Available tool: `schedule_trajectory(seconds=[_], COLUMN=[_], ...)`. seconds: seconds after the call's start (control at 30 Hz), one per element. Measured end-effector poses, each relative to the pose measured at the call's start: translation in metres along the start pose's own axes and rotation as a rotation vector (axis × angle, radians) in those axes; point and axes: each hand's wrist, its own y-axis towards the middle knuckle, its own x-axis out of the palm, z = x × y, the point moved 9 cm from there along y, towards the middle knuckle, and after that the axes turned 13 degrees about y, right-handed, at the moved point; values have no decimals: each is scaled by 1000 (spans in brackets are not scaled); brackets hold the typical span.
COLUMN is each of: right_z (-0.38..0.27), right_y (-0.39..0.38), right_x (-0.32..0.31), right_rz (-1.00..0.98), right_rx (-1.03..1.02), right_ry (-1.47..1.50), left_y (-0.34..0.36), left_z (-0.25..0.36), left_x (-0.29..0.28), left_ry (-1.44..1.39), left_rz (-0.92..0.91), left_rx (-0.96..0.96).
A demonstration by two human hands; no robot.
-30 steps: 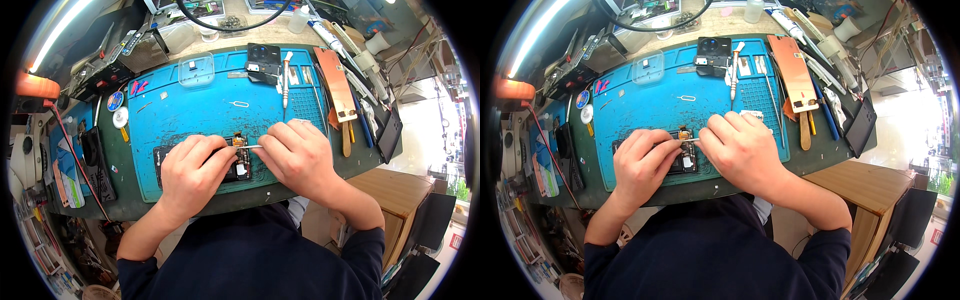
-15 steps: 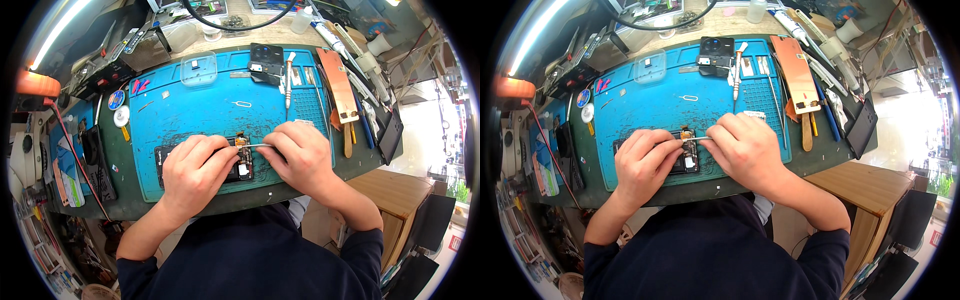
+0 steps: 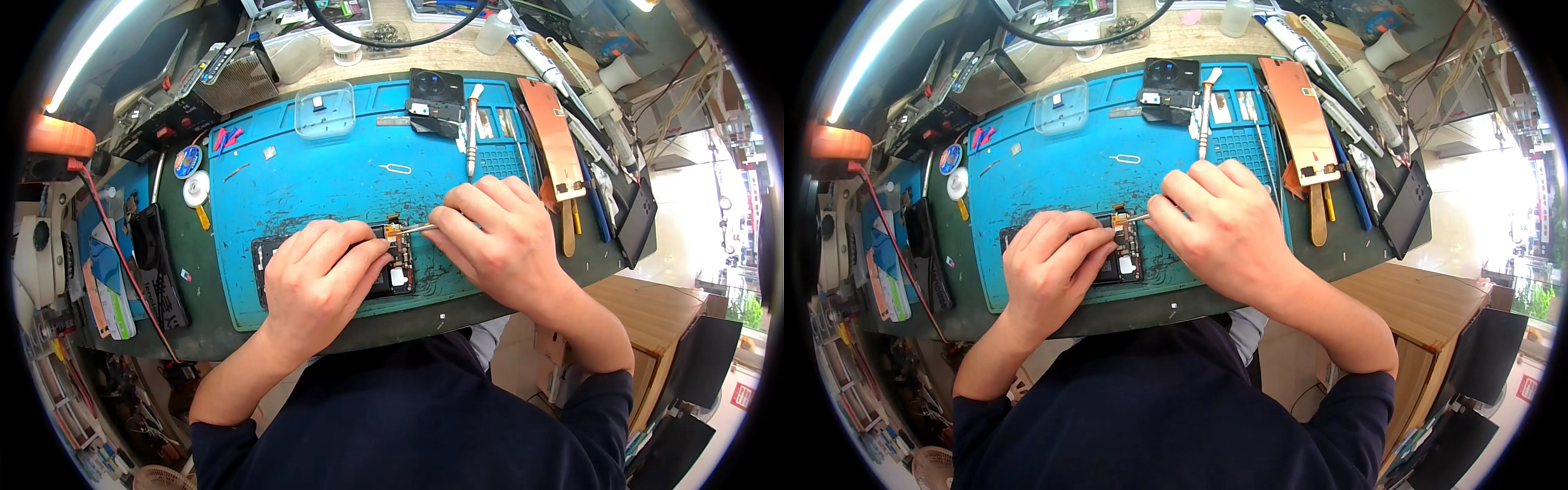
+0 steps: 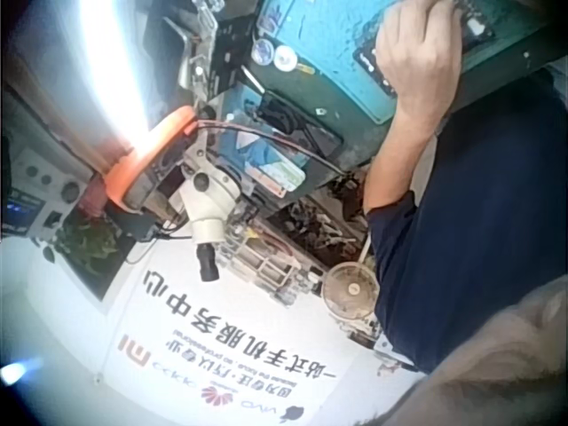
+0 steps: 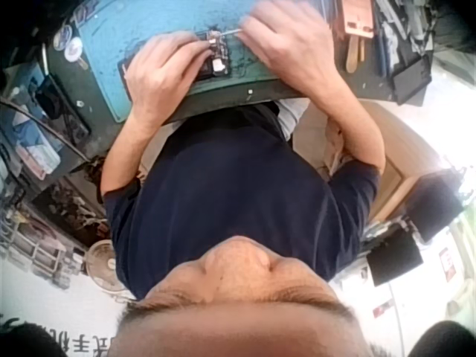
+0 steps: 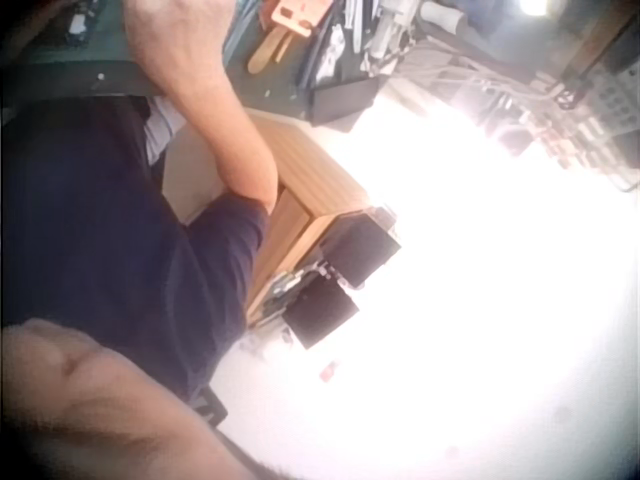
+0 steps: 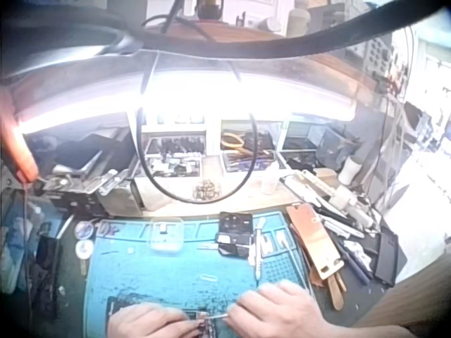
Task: The person repairs a smartphone by manipulating its internal components and applying adhesive. They use a screwdriver to adjust parts on the motherboard, a brush to clean the interior, and a syringe to apply glue along the device's edge. The person also uses a second phone to record the work area.
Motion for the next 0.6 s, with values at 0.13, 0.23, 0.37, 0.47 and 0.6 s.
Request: schedule_trajectory(seconds=[0.13,0.23,0.37,0.47,0.6], right_z=[2,5,10,18,28], right_y=[0,0,-1,-6,-30], right_x=[3,1,-3,-17,-36], right_rz=[-21,50,58,153,285], right_rx=[-25,-24,43,137,322], right_ry=[22,99,140,204,299], left_y=[0,0,3,5,14], left_z=[0,0,1,2,6], left_x=[0,0,-1,0,1], left_ry=[0,4,-11,33,102], left_rz=[-2,-5,-24,-65,-102], left_rx=[-5,-8,-45,-74,-126])
